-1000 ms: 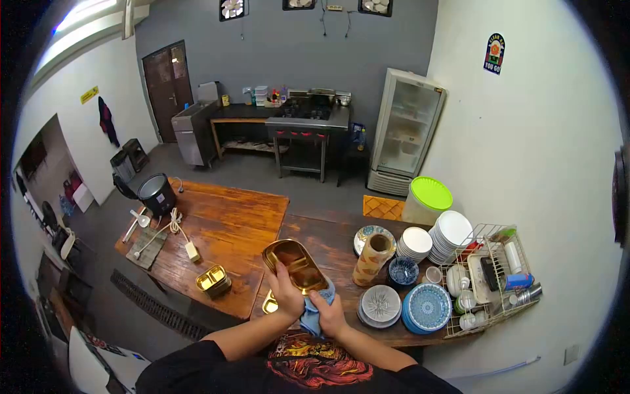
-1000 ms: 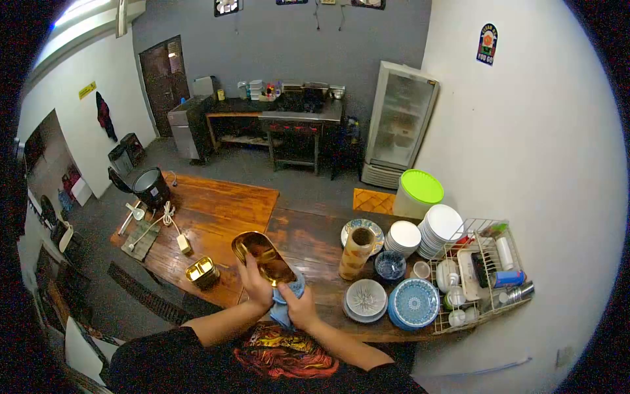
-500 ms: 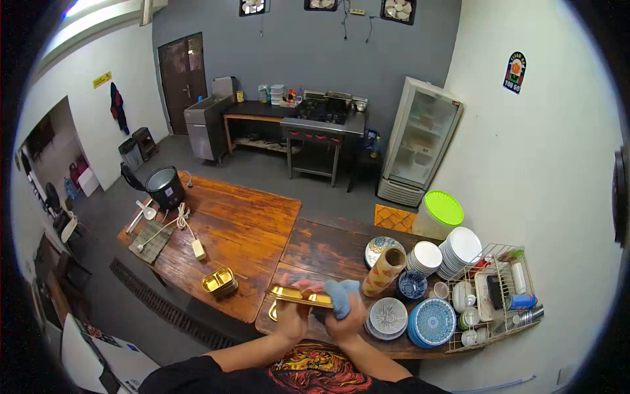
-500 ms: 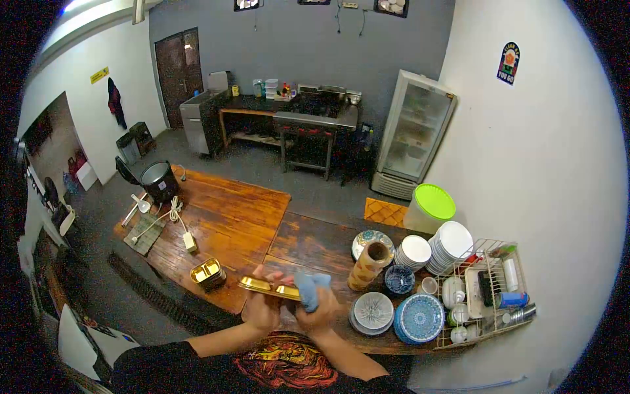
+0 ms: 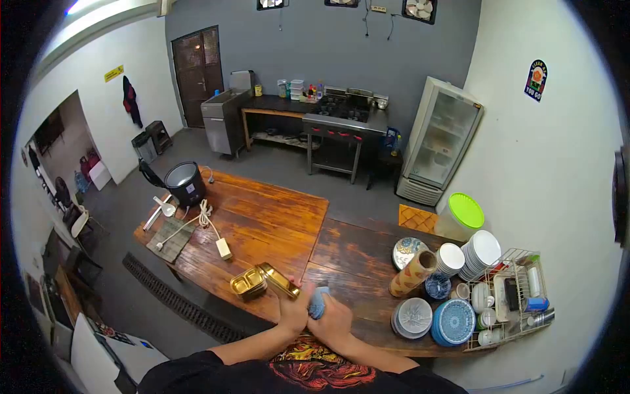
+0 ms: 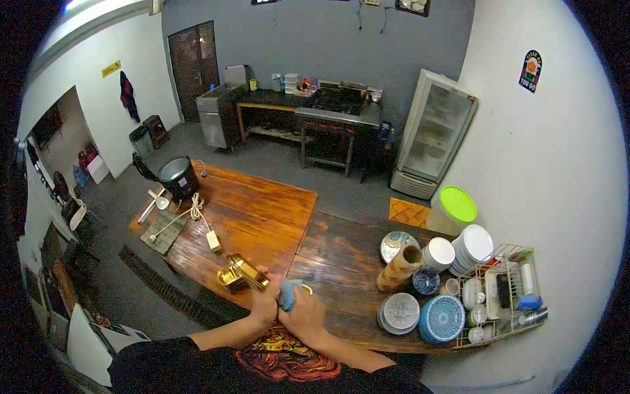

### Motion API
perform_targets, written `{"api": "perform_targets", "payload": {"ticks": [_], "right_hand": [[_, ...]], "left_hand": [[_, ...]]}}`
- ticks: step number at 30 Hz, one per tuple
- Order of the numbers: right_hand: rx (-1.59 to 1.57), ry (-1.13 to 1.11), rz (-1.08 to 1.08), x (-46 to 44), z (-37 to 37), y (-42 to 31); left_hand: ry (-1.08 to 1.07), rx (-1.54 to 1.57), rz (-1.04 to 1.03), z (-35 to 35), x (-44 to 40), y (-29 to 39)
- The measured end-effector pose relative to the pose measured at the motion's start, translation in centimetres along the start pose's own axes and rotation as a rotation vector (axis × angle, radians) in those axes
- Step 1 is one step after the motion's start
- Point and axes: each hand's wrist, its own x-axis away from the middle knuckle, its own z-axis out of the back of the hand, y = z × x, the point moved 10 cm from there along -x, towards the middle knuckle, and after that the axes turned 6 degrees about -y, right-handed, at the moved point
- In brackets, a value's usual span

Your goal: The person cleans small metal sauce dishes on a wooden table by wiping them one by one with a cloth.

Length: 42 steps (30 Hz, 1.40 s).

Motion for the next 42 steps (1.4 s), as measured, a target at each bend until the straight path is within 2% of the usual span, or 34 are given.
{"api": "perform_targets", "payload": {"ticks": [2, 3, 7, 8, 9, 10, 12, 13, 17, 23, 27, 28, 32, 33, 35, 37, 38, 42], "right_hand": [[-0.056, -0.189, -0.064, -0.6, -2.3, -0.1], [-0.057, -0.191, -0.067, -0.7, -2.6, -0.2], [-0.618, -0.333, 0.140, -1.2, -4.3, -2.6], [-0.627, -0.293, 0.212, -1.5, -3.2, -3.5], [-0.632, -0.253, 0.286, -1.8, -2.0, -4.4], [-0.623, -0.252, 0.289, -2.1, -2.2, -4.1], [-0.544, -0.064, 0.005, -3.3, -2.1, -0.2], [-0.543, -0.057, 0.001, -3.5, -2.0, -0.6], [-0.021, 0.172, 0.230, -5.3, 1.9, -6.4], [0.009, 0.304, 0.457, -6.0, 3.3, -7.4], [0.018, 0.086, -0.019, -8.1, 1.3, -0.6], [0.025, 0.091, -0.004, -8.3, 1.5, -1.1], [0.110, 0.149, 0.605, -4.4, 1.8, -10.0], [0.035, 0.129, 0.594, -4.4, 1.7, -9.5], [-0.047, 0.104, 0.571, -5.4, 1.7, -8.1], [-0.029, 0.067, 0.379, -7.0, 1.4, -5.1], [-0.030, 0.061, 0.378, -7.2, 1.1, -4.2], [-0.399, -0.030, 0.083, -8.5, -1.4, 2.2]], "left_hand": [[0.038, -0.335, 0.063, 1.4, -1.0, 1.2], [0.039, -0.336, 0.067, 2.3, -1.5, 1.4], [-0.097, -0.194, 0.204, 6.9, -4.9, -0.6], [-0.096, -0.190, 0.207, 7.7, -4.8, -0.3], [-0.146, -0.071, 0.302, 7.8, -4.5, -1.1], [-0.200, 0.048, 0.392, 7.6, -4.4, -1.6], [-0.314, 0.277, 0.575, 6.5, -3.8, -2.5], [-0.321, 0.277, 0.580, 5.8, -3.7, -2.0], [-0.294, 0.183, 0.601, 1.2, -1.2, -1.0], [-0.365, 0.025, 0.363, 2.5, 0.0, -2.0], [-0.713, 0.504, 0.798, 2.4, 3.4, -7.1], [-0.721, 0.505, 0.781, 1.4, 2.7, -6.3], [-0.153, 0.171, 0.600, 0.9, 0.5, -0.1], [-0.136, 0.170, 0.617, 2.2, 1.1, -1.2], [-0.422, 0.160, 0.748, 4.5, 2.4, -6.4], [-0.718, 0.161, 0.859, 5.3, 4.8, -9.9], [-0.713, 0.164, 0.861, 4.8, 4.9, -9.4], [-0.756, -0.351, 0.302, 0.3, 1.5, -1.1]]}}
